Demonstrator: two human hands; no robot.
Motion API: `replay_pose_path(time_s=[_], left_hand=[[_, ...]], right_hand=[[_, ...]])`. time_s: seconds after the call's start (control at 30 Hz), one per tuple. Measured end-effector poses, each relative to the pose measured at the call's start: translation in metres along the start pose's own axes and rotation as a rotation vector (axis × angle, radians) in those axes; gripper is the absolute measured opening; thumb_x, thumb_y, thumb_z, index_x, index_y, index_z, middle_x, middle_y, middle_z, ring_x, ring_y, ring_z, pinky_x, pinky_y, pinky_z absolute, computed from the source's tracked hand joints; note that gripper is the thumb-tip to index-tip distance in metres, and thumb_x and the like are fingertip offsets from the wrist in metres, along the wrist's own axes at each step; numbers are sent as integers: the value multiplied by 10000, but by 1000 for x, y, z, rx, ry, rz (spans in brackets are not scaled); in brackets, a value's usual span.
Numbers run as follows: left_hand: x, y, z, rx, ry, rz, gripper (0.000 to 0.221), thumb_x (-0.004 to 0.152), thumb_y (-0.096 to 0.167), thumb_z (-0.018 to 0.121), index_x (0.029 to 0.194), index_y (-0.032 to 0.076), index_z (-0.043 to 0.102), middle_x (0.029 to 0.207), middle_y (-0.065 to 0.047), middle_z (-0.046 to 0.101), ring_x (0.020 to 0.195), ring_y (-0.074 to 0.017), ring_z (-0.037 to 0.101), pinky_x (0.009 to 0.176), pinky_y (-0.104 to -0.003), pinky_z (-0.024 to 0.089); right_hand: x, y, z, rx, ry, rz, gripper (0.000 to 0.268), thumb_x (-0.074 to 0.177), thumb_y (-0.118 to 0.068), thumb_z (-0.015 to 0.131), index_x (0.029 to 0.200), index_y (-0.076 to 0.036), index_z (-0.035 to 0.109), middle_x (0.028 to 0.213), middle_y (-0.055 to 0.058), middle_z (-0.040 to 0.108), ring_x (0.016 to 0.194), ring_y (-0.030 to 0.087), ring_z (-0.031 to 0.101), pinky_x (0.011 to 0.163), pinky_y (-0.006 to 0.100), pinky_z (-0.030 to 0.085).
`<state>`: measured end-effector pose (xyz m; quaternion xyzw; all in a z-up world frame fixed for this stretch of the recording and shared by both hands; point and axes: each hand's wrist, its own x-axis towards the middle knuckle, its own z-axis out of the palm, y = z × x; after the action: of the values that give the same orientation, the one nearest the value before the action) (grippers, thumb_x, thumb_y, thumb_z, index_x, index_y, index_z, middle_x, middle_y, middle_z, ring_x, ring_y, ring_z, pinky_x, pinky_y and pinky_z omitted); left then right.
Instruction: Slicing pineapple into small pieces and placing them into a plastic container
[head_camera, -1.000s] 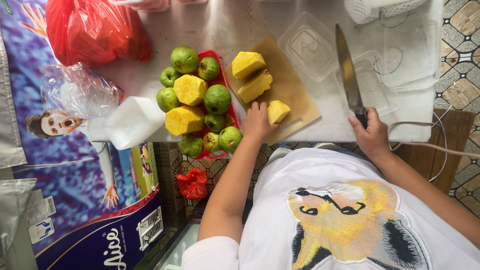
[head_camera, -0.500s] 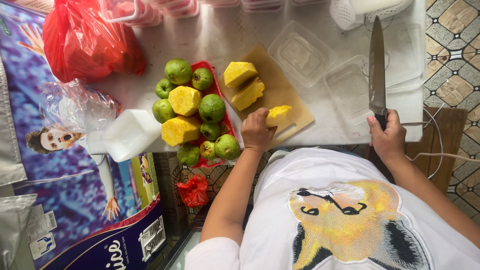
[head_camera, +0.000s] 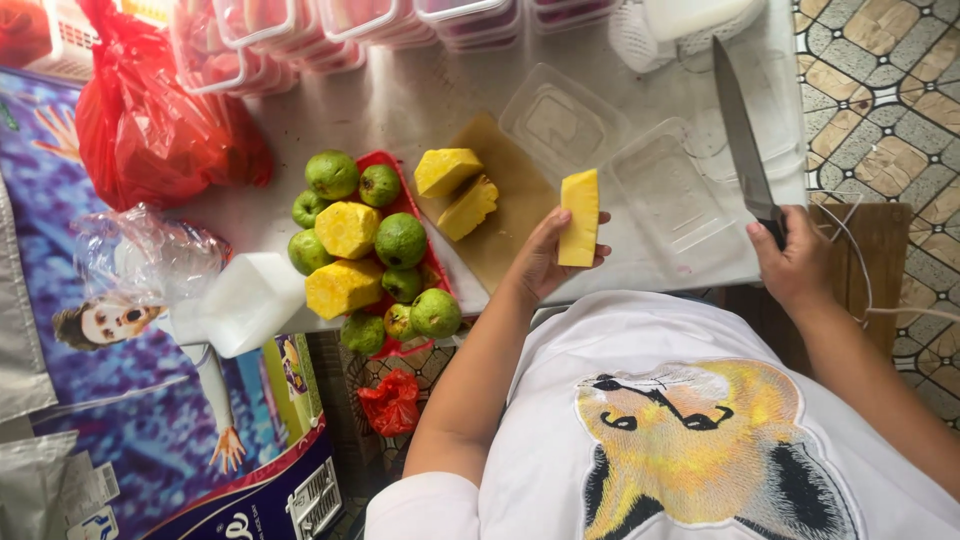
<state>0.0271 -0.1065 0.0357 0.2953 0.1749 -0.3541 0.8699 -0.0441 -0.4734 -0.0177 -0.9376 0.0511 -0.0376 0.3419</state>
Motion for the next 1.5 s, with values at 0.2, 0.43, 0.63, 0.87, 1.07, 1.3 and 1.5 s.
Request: replay_pose_path(time_s=[0.2,0.43,0.63,0.87,1.07,1.3,1.5], left_hand=[[10,-6,14,98,-110,42,830,776,446,865,1404,106,442,1279,-194,610,911,-263,621,751,-409,601],[19,-34,14,45,-45,23,716,839,311,848,1387,84,447,1262,-194,643,980,-381,722,884,-488,602],[36,-61,8,153,82,89,638,836,179,906,1354,96,543,1199,-246,669,956,-444,744,871,-563,611],[38,-43,55,916,492,157,848,574,292,901,1334,89,585,1124,-124,693,981,-237,692,846,-351,575],[44,-30,92,1106,642,41,666,575,408,794,1153,101,668,933,-23,708,834,-171,662,728,-322,515],[42,-21,102,960,616,9,552,579,285,784,1086,82,702,885,-20,691,753,-138,633,648,-294,499],[50,-28,82,1074,618,39,494,569,318,785,1011,108,716,838,8,672,737,-123,599,655,-294,480]], right_hand=[[36,-17,0,31,-224,102,385,1042,-379,597,1254,-58,614,1076,206,710,956,420,656,768,479,472],[27,-14,-7,64,-418,102,370,1004,-405,596,1210,-97,593,1068,163,724,993,420,664,774,461,465],[35,1,-7,209,-277,-18,410,1069,-286,635,1364,-4,598,1395,265,608,1280,477,550,1053,591,451],[18,-3,-23,-38,-432,83,345,1021,-445,612,1259,-195,598,900,191,732,901,443,701,730,516,512],[-13,1,-51,-384,-312,-226,341,1004,-490,587,1202,-212,591,934,56,755,738,387,725,552,532,552],[-30,12,-58,-532,-274,-287,336,993,-513,577,1177,-233,589,979,-29,752,682,376,717,492,520,544],[-34,5,-56,-571,-377,-222,347,988,-504,558,1187,-219,561,954,15,734,648,414,712,510,564,566]])
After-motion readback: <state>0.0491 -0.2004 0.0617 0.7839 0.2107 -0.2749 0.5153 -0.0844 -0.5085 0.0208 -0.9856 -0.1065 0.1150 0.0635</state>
